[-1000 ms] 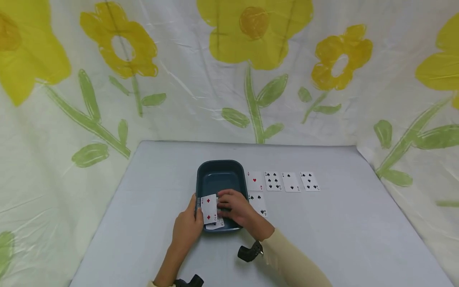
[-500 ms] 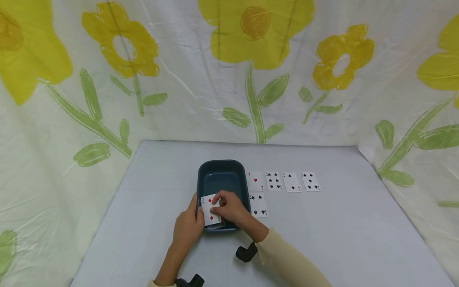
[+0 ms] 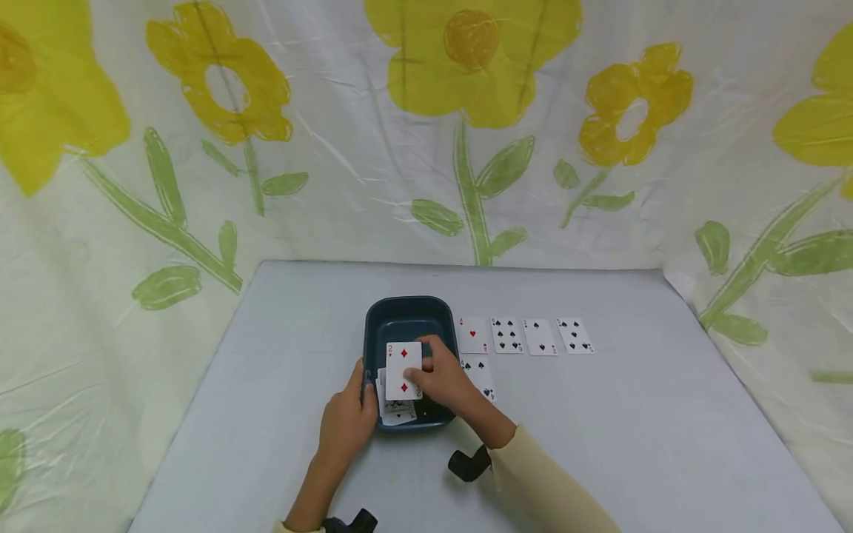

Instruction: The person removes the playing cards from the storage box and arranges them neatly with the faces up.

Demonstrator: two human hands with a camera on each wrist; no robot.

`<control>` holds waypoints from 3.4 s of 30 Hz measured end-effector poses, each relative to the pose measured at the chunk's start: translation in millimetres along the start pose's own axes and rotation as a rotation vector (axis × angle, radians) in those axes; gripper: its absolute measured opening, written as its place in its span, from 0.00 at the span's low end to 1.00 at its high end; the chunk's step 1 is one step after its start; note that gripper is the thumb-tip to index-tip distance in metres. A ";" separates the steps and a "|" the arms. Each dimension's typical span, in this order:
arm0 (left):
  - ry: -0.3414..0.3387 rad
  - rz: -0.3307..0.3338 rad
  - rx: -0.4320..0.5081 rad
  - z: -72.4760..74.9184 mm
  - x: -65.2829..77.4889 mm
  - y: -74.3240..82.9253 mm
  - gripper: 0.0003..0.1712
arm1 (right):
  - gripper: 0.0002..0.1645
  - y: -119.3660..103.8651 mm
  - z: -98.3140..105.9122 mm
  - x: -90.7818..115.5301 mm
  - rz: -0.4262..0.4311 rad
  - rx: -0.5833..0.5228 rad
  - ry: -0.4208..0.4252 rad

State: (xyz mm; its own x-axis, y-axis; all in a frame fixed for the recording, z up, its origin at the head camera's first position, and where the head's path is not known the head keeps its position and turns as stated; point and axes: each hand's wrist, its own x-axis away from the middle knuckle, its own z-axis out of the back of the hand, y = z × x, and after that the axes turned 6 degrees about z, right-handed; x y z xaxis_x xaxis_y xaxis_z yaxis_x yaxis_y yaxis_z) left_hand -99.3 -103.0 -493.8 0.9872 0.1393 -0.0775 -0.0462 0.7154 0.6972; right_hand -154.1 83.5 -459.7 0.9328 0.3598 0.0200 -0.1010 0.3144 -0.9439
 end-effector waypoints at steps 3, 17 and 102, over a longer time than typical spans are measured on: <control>0.011 0.002 -0.005 -0.3 -0.4 -0.5 0.30 | 0.26 -1.9 7.9 -1.2 -0.009 -0.018 0.023; 0.007 0.017 -0.011 -3.7 0.2 -0.3 0.31 | 0.18 14.0 65.3 15.4 -0.042 -0.120 0.203; 0.012 -0.007 -0.026 -0.6 1.4 2.6 0.30 | 0.37 5.2 11.3 -10.0 -0.396 -0.848 -0.135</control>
State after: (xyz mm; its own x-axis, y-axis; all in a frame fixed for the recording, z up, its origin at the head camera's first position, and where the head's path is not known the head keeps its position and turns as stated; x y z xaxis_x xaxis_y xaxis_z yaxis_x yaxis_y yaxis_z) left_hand -98.1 -100.5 -492.6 0.9856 0.1425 -0.0911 -0.0434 0.7338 0.6780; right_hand -167.9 91.5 -461.1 0.7919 0.4791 0.3786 0.5494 -0.2886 -0.7841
